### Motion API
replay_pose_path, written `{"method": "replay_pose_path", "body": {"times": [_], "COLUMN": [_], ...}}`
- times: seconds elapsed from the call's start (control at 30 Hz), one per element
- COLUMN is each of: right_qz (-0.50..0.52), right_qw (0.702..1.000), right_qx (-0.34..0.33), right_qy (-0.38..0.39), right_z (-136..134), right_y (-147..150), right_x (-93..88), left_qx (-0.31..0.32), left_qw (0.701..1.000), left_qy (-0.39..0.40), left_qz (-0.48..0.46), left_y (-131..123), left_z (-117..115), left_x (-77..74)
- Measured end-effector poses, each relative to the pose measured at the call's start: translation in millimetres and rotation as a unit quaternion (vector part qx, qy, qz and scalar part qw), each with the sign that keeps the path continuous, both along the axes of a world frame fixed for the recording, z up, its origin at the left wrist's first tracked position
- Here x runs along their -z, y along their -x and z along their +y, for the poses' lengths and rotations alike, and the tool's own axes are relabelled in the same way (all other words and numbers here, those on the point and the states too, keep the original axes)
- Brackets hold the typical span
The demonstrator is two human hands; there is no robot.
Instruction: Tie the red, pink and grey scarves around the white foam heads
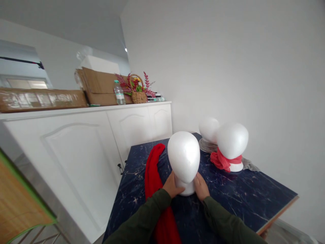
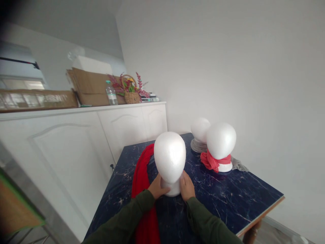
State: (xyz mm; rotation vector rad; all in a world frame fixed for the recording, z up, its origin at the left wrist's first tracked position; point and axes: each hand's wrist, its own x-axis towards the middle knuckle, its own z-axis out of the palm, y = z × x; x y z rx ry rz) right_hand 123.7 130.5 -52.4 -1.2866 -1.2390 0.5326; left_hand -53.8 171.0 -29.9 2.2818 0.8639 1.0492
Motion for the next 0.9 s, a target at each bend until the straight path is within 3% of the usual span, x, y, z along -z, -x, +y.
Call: {"method": "replay_pose_path", "body": {"times": [0.13, 0.3, 0.47, 0.6, 0.67, 0.73, 0.9], "right_qz": [0.004, 0.096, 0.137, 0.128, 0.122, 0.118, 0.132], "right_qw": [0.999, 0.989, 0.987, 0.987, 0.987, 0.987, 0.984], "right_qx": [-0.045, -0.111, -0.082, -0.086, -0.095, -0.096, -0.102], "right_qy": [-0.014, -0.024, 0.013, 0.035, 0.042, 0.047, 0.058], "right_z": [9, 6, 6, 7, 7, 6, 3], "right_y": [0, -4, -1, -1, -1, -1, 0], "right_x": [7.7, 9.6, 2.5, 3.6, 3.8, 2.7, -1.9], "left_qx": [-0.115, -0.174, -0.307, -0.483, -0.555, -0.589, -0.619], "left_qw": [0.993, 0.984, 0.949, 0.875, 0.832, 0.807, 0.781], "left_qy": [0.011, 0.001, -0.014, -0.017, -0.003, -0.005, 0.000], "left_qz": [-0.022, -0.037, -0.064, -0.037, -0.006, 0.033, 0.085], "left_y": [-17, -10, 52, 129, 161, 182, 194], "left_z": [3, 18, 47, 64, 67, 69, 78], "left_x": [5.6, -5.2, -41.2, -58.8, -55.2, -45.7, -20.4]}}
